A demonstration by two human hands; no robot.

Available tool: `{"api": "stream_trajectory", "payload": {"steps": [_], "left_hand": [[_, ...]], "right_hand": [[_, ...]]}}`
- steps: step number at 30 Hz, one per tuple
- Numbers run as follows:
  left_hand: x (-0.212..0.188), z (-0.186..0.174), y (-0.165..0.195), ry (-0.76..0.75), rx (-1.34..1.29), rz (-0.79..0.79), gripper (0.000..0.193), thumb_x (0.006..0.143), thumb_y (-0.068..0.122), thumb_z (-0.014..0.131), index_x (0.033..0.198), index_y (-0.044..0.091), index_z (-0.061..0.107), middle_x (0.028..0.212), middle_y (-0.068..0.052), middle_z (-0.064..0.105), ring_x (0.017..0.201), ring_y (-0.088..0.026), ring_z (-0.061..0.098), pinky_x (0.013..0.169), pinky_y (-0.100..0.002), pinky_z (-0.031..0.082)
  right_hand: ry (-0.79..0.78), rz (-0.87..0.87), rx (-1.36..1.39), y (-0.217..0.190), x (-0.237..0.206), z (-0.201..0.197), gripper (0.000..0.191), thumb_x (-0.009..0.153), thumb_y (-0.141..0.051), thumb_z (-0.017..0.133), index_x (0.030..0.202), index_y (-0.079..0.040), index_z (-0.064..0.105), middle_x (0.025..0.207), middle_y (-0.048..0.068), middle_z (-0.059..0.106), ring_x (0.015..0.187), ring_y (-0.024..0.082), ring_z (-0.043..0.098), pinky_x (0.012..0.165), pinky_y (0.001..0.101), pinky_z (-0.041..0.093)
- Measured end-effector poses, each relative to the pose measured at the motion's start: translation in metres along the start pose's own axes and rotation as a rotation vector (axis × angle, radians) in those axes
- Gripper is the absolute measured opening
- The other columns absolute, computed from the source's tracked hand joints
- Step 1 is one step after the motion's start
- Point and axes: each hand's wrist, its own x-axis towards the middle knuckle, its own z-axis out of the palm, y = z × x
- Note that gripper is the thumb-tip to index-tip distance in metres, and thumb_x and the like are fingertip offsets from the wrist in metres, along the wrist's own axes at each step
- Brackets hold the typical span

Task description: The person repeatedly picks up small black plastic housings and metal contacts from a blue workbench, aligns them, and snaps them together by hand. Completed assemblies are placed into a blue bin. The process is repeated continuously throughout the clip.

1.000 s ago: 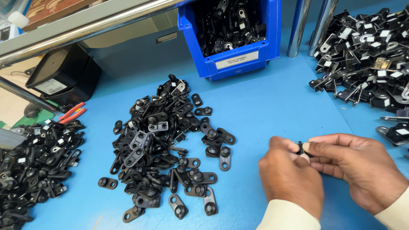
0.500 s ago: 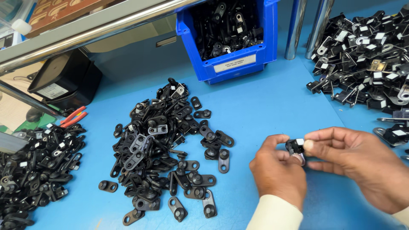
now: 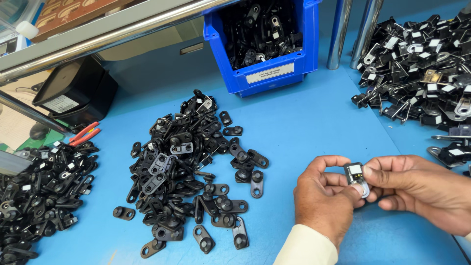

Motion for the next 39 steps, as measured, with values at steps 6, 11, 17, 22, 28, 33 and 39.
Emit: {"api": "stream_trajectory", "payload": {"steps": [6, 11, 17, 22, 28, 33, 39], "left_hand": [[-0.005, 0.002, 0.007, 0.114, 0.202, -0.017, 0.035, 0.085, -0.005, 0.070, 0.116, 0.011, 0.068, 0.087, -0.002, 0.069, 0.067, -0.008, 0.069, 0.059, -0.022, 0.056], [-0.007, 0.001, 0.012, 0.109, 0.220, -0.064, 0.033, 0.087, -0.004, 0.070, 0.116, 0.013, 0.068, 0.087, -0.002, 0.068, 0.066, -0.010, 0.069, 0.056, -0.024, 0.055], [-0.008, 0.005, 0.008, 0.143, 0.256, -0.026, 0.033, 0.087, -0.005, 0.069, 0.114, 0.013, 0.070, 0.087, -0.002, 0.068, 0.067, -0.010, 0.070, 0.056, -0.024, 0.059], [-0.010, 0.004, 0.003, 0.161, 0.277, 0.025, 0.033, 0.086, -0.006, 0.068, 0.112, 0.014, 0.071, 0.088, -0.002, 0.068, 0.068, -0.009, 0.071, 0.052, -0.023, 0.061], [-0.002, 0.000, 0.003, 0.158, 0.046, -0.007, 0.036, 0.085, -0.008, 0.070, 0.115, 0.010, 0.067, 0.088, -0.004, 0.070, 0.066, -0.010, 0.069, 0.054, -0.022, 0.058], [-0.004, 0.003, 0.001, 0.093, 0.046, -0.031, 0.037, 0.086, -0.008, 0.068, 0.116, 0.011, 0.065, 0.089, -0.003, 0.068, 0.065, -0.010, 0.069, 0.056, -0.023, 0.058], [-0.002, 0.015, -0.006, 0.228, 0.253, 0.122, 0.034, 0.085, -0.006, 0.071, 0.112, 0.013, 0.068, 0.088, -0.003, 0.070, 0.065, -0.006, 0.069, 0.056, -0.023, 0.061]], "right_hand": [[0.103, -0.082, 0.081, 0.006, -0.014, 0.021, 0.028, 0.107, -0.021, 0.060, 0.110, 0.006, 0.067, 0.090, 0.016, 0.069, 0.080, 0.022, 0.065, 0.073, 0.0382, 0.058], [0.162, -0.110, 0.012, 0.005, -0.021, 0.029, 0.031, 0.109, -0.026, 0.059, 0.108, 0.004, 0.065, 0.090, 0.017, 0.068, 0.079, 0.024, 0.065, 0.071, 0.0387, 0.058], [0.292, -0.237, -0.140, 0.009, -0.032, 0.048, 0.025, 0.106, -0.022, 0.061, 0.107, 0.002, 0.068, 0.092, 0.016, 0.069, 0.083, 0.023, 0.069, 0.072, 0.0380, 0.059], [0.718, -0.635, -1.035, 0.025, -0.052, 0.066, 0.020, 0.096, -0.031, 0.068, 0.106, -0.016, 0.077, 0.096, -0.006, 0.077, 0.085, 0.011, 0.070, 0.075, 0.0270, 0.058], [0.342, -0.320, -0.222, 0.019, -0.045, 0.050, 0.022, 0.097, -0.017, 0.069, 0.114, -0.005, 0.072, 0.103, 0.010, 0.074, 0.089, 0.024, 0.075, 0.069, 0.0389, 0.063], [0.135, -0.088, 0.130, 0.018, -0.037, 0.037, 0.024, 0.103, -0.017, 0.067, 0.114, 0.004, 0.068, 0.102, 0.018, 0.074, 0.095, 0.026, 0.070, 0.080, 0.0381, 0.056], [0.230, -0.104, 0.344, 0.020, -0.035, 0.049, 0.020, 0.103, -0.013, 0.064, 0.110, 0.005, 0.070, 0.105, 0.011, 0.071, 0.095, 0.020, 0.064, 0.086, 0.0363, 0.054]]}}
